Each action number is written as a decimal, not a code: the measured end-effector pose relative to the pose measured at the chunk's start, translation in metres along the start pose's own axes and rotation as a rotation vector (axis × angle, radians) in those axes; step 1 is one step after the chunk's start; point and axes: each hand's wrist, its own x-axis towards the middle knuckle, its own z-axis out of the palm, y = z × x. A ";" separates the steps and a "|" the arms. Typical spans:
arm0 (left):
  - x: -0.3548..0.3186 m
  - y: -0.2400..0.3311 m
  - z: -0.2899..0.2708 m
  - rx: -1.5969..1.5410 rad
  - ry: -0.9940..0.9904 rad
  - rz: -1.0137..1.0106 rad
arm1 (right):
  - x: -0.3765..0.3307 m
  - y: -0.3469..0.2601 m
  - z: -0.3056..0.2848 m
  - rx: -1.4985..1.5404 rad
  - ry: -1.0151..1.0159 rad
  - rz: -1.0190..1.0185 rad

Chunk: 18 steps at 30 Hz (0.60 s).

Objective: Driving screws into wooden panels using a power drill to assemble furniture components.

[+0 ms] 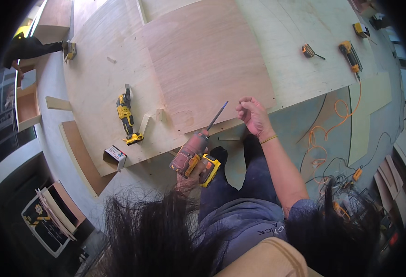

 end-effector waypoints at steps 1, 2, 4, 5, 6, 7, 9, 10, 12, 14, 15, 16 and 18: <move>0.001 -0.001 -0.009 -0.022 0.000 -0.010 | 0.003 0.005 0.006 0.018 0.023 -0.013; -0.001 -0.002 -0.014 -0.036 0.015 -0.013 | 0.004 0.006 0.015 0.004 0.019 0.002; -0.005 -0.006 -0.023 -0.012 0.037 -0.008 | 0.007 0.008 0.033 0.010 0.014 0.018; -0.006 -0.005 -0.025 -0.024 0.048 -0.009 | 0.010 0.008 0.038 -0.002 0.009 0.028; -0.007 -0.002 -0.028 -0.044 0.047 -0.019 | 0.013 0.009 0.043 -0.011 -0.013 0.044; -0.008 -0.002 -0.030 -0.065 0.045 -0.029 | 0.015 0.010 0.048 -0.019 -0.035 0.060; -0.009 -0.007 -0.035 -0.116 0.055 -0.026 | 0.021 0.018 0.051 -0.042 -0.066 0.068; -0.009 -0.009 -0.037 -0.155 0.054 -0.023 | 0.024 0.021 0.052 -0.052 -0.092 0.068; -0.009 -0.008 -0.046 -0.149 0.035 -0.068 | 0.023 0.026 0.062 -0.087 -0.108 0.099; -0.010 -0.007 -0.051 -0.141 0.014 -0.111 | 0.023 0.030 0.070 -0.119 -0.125 0.126; -0.010 -0.006 -0.052 -0.141 0.008 -0.123 | 0.024 0.032 0.073 -0.107 -0.162 0.140; -0.011 -0.007 -0.053 -0.140 0.001 -0.135 | 0.024 0.033 0.075 -0.094 -0.198 0.152; -0.011 -0.013 -0.058 -0.117 0.001 -0.128 | 0.023 0.033 0.076 -0.088 -0.204 0.165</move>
